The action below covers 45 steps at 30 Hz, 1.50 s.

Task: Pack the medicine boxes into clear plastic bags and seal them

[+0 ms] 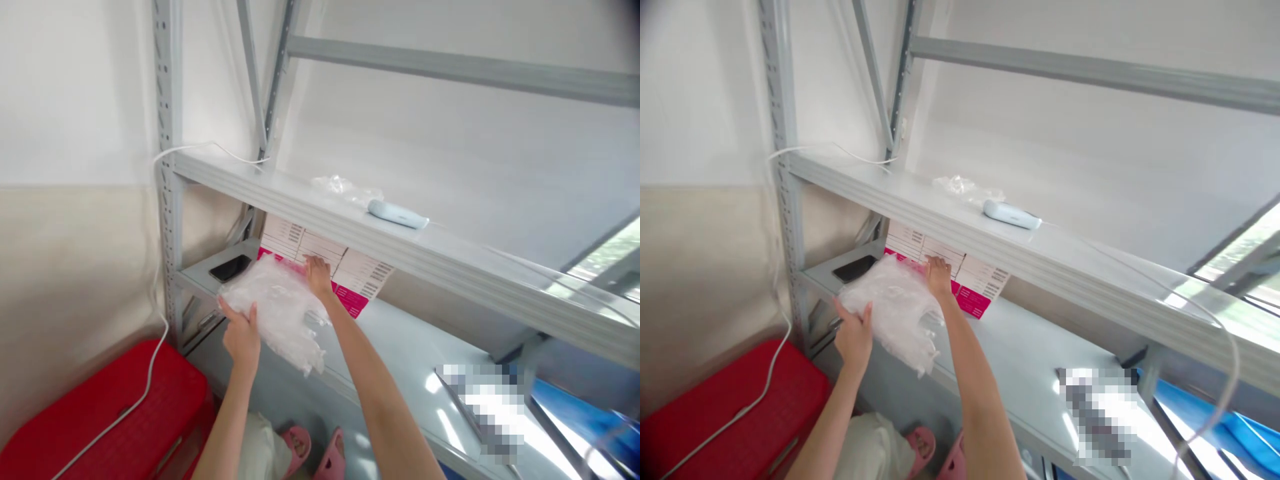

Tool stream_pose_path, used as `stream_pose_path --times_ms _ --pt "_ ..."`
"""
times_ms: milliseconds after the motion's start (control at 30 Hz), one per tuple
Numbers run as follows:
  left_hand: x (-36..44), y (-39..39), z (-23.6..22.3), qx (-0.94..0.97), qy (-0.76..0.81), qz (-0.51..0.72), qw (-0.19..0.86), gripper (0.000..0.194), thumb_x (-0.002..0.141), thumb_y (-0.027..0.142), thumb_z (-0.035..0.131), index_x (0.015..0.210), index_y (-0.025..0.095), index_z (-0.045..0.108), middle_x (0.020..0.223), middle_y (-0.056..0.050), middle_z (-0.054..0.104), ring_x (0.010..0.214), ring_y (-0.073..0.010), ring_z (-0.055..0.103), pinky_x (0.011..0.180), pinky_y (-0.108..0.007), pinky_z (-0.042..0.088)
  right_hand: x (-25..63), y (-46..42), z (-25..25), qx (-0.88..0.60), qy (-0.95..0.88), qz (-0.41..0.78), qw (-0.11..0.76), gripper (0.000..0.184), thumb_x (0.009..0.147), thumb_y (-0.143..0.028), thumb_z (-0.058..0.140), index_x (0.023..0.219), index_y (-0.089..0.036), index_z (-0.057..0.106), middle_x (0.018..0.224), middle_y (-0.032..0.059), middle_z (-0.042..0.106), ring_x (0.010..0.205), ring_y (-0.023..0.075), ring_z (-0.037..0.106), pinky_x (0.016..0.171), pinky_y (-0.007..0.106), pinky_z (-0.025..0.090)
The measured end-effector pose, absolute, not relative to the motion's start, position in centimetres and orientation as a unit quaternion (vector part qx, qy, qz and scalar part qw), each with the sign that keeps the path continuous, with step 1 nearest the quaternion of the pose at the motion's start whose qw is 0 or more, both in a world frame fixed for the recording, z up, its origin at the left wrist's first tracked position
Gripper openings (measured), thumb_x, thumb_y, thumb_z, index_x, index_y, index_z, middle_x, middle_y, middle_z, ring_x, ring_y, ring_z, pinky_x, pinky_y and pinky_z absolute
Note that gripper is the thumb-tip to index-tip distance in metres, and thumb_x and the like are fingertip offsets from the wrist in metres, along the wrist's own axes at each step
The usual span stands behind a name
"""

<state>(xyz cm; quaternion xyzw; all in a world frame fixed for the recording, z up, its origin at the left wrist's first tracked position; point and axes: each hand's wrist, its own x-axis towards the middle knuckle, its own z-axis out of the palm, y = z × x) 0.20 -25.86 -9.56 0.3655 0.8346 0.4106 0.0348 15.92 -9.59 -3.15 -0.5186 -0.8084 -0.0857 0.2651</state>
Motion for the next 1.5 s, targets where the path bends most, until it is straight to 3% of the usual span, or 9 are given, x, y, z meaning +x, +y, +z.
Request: stream_pose_path --times_ms 167,267,467,667,833,967,1133,1333,1500 --pt "-0.2 -27.9 -9.3 0.292 0.837 0.459 0.055 0.082 0.094 0.053 0.028 0.146 -0.006 0.008 0.081 -0.026 0.068 0.074 -0.0398 0.067 0.066 -0.049 0.05 18.8 -15.5 -3.3 -0.497 -0.768 -0.107 0.389 0.039 0.1 -0.032 0.023 0.129 -0.021 0.048 0.127 0.0087 0.055 0.115 0.0225 0.045 0.096 0.037 0.029" --pt "0.4 -30.0 -10.4 0.266 0.816 0.508 0.077 0.074 0.094 0.049 0.027 0.148 0.001 0.012 0.088 -0.024 0.067 0.077 -0.0381 0.066 0.07 -0.052 0.049 22.2 -20.1 -6.3 -0.52 -0.739 -0.087 0.42 0.04 0.1 -0.034 0.021 0.122 -0.024 0.053 0.121 0.0068 0.057 0.111 0.022 0.047 0.095 0.036 0.03" --pt "3.8 -30.9 -14.9 0.323 0.723 0.58 0.191 0.083 0.089 0.052 0.042 0.147 0.0 0.011 0.072 -0.011 0.066 0.079 -0.0329 0.066 0.076 -0.047 0.049 30.4 -26.3 -13.9 -0.641 -0.636 0.015 0.429 0.047 0.098 -0.043 0.019 0.113 -0.023 0.059 0.114 0.007 0.062 0.108 0.0237 0.05 0.093 0.04 0.032" --pt "6.8 -28.1 -13.7 0.316 0.706 0.62 0.129 0.084 0.084 0.05 0.054 0.144 0.002 0.02 0.075 -0.012 0.065 0.079 -0.033 0.066 0.079 -0.047 0.049 30.5 -28.3 -13.7 -0.628 -0.613 0.037 0.478 0.046 0.097 -0.045 0.022 0.113 -0.02 0.057 0.114 0.0072 0.062 0.107 0.0229 0.05 0.094 0.038 0.033" --pt "7.7 -27.0 -10.6 0.301 0.778 0.543 0.099 0.081 0.085 0.057 0.05 0.141 0.004 0.026 0.082 -0.019 0.067 0.079 -0.0382 0.067 0.073 -0.051 0.049 24.9 -25.6 -10.1 -0.594 -0.69 -0.026 0.412 0.04 0.094 -0.04 0.04 0.129 -0.022 0.047 0.131 0.0085 0.052 0.117 0.0242 0.044 0.096 0.039 0.033" --pt "8.5 -27.6 -10.5 0.282 0.783 0.544 0.108 0.075 0.087 0.058 0.046 0.138 0.005 0.03 0.079 -0.018 0.068 0.077 -0.0367 0.067 0.071 -0.048 0.05 22.2 -21.8 -9.1 -0.62 -0.727 -0.074 0.285 0.065 0.083 -0.035 0.061 0.14 -0.021 0.035 0.137 0.0126 0.047 0.122 0.0273 0.042 0.096 0.041 0.033" --pt "8.7 -28.6 -11.8 0.297 0.789 0.53 0.093 0.066 0.092 0.052 0.039 0.138 0.005 0.031 0.076 -0.017 0.067 0.072 -0.0344 0.067 0.068 -0.045 0.049 22.4 -18.8 -8.9 -0.636 -0.738 -0.07 0.213 0.028 0.093 -0.021 0.045 0.118 -0.025 0.058 0.105 0.0069 0.068 0.1 0.0213 0.057 0.088 0.037 0.034" --pt "7.1 -28.0 -12.2 0.281 0.771 0.566 0.076 0.061 0.09 0.046 0.047 0.138 0.011 0.033 0.083 -0.014 0.068 0.072 -0.0314 0.066 0.073 -0.045 0.048 22.4 -17.1 -6.6 -0.583 -0.758 -0.12 0.266 0.026 0.097 -0.025 0.041 0.108 -0.028 0.064 0.108 0.0047 0.068 0.102 0.0196 0.056 0.09 0.037 0.03" --pt "6.8 -26.4 -12.1 0.252 0.751 0.61 -0.026 0.058 0.09 0.042 0.047 0.135 0.007 0.038 0.118 -0.023 0.057 0.112 -0.0384 0.053 0.092 -0.055 0.04 20.9 -14.7 -4.5 -0.519 -0.809 -0.164 0.224 0.03 0.095 -0.017 0.041 0.113 -0.027 0.063 0.109 0.0056 0.066 0.102 0.0195 0.054 0.089 0.036 0.03"
